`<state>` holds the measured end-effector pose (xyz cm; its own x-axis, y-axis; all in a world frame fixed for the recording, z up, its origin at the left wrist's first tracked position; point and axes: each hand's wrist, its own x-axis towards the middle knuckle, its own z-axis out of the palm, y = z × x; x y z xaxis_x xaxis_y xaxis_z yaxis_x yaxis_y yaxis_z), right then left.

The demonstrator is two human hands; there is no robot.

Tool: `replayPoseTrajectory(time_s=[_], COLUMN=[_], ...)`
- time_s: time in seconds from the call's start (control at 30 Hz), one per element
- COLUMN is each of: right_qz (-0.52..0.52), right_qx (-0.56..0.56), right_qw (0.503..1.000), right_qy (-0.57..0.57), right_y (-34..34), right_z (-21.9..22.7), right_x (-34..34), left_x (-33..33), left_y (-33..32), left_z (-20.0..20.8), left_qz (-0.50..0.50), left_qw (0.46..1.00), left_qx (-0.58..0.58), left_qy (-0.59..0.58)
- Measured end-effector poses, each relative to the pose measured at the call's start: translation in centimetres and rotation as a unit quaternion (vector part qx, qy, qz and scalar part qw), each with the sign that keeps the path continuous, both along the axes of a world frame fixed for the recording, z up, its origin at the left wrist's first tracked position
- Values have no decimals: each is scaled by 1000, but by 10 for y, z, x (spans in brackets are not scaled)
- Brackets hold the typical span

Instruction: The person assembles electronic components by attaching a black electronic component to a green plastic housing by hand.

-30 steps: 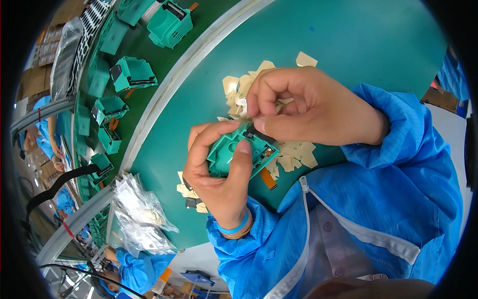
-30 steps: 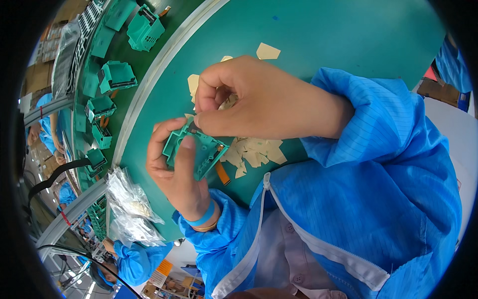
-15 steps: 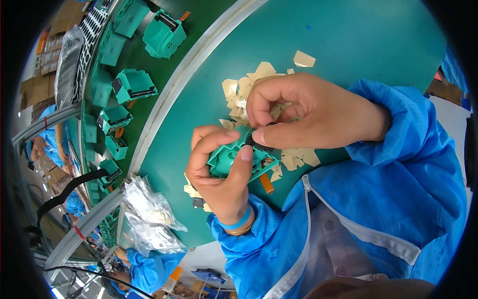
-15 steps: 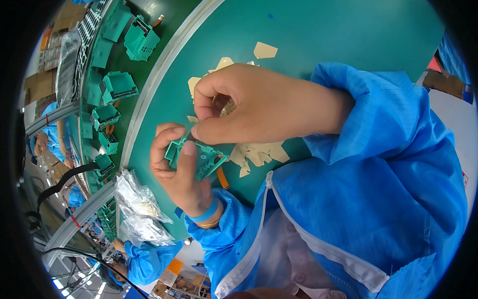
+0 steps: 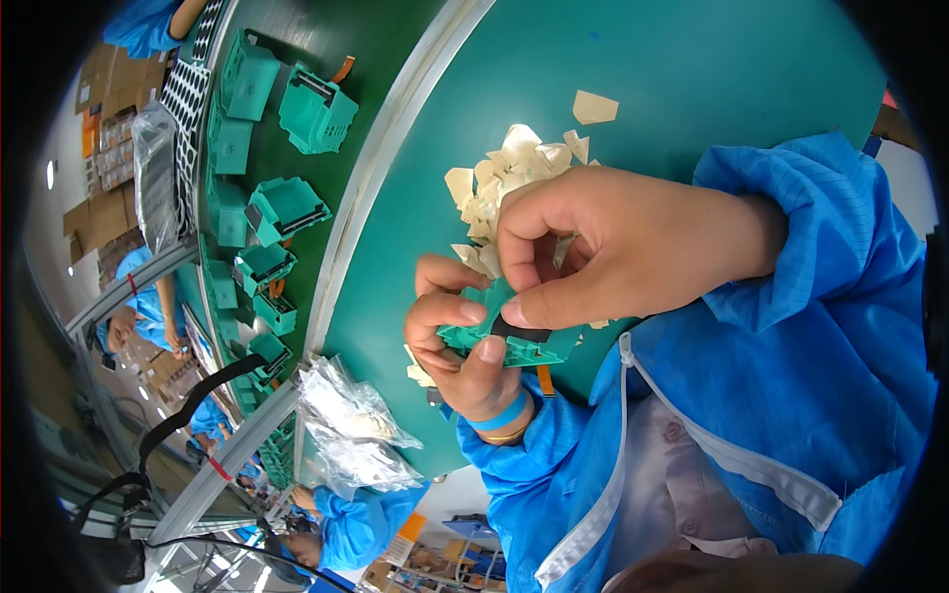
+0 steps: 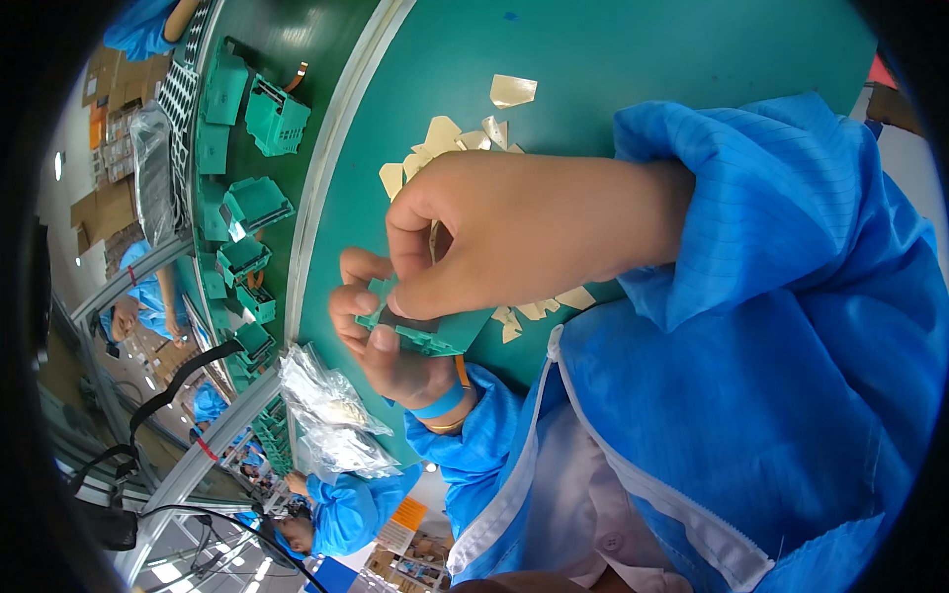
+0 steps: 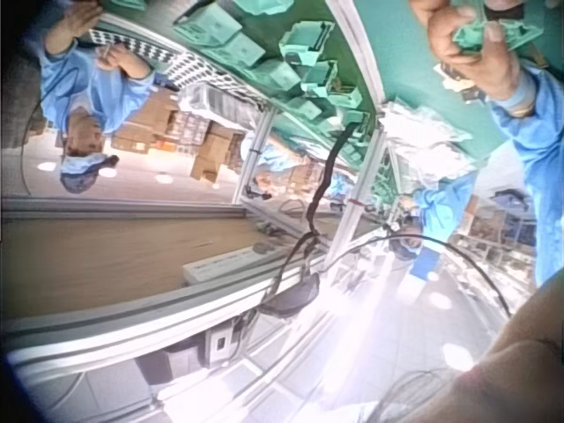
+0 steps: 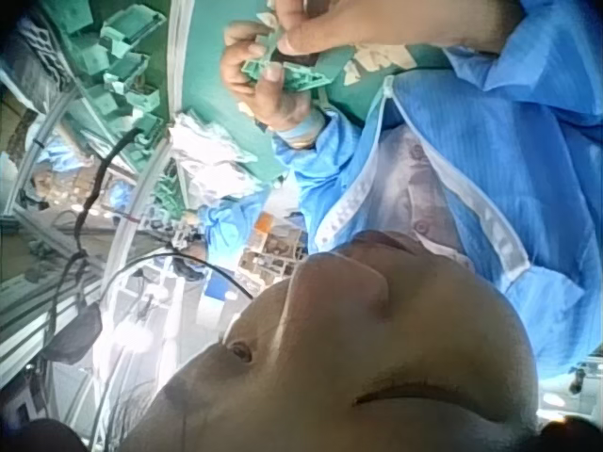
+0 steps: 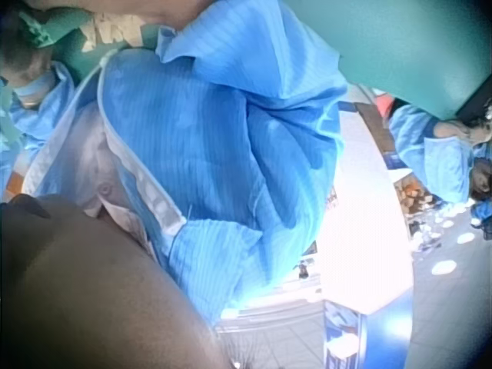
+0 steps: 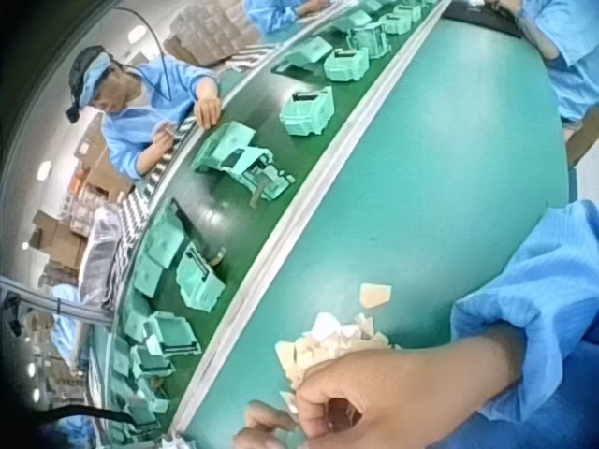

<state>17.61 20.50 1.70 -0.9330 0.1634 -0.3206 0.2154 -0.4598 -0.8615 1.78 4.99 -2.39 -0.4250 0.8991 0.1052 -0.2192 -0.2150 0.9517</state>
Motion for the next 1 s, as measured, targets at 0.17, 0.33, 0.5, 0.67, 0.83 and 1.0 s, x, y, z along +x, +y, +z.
replayPoseTrajectory(time_s=[0.17, 0.33, 0.5, 0.67, 0.83, 1.0], right_qz=[-6, -8, -19, -21, -17, -11], right_qx=[28, 58, 65, 75, 61, 67], right_qw=[1000, 998, 997, 997, 998, 997], right_qy=[2, 13, 24, 24, 24, 22], right_y=[6, 7, 6, 5, 4, 5], right_z=[0, -2, -4, -1, -4, -3], right_x=[7, 10, 10, 8, 9, 9], left_x=[2, 8, 8, 7, 10, 9], left_y=[6, 7, 8, 8, 8, 9], left_z=[-2, -4, -3, -1, 0, 0], left_qz=[-18, -12, -7, -5, 0, -1], left_qw=[1000, 999, 1000, 1000, 1000, 1000], left_qx=[4, 11, 9, 13, 4, 6], left_qy=[-11, -33, -27, -29, -26, -24])
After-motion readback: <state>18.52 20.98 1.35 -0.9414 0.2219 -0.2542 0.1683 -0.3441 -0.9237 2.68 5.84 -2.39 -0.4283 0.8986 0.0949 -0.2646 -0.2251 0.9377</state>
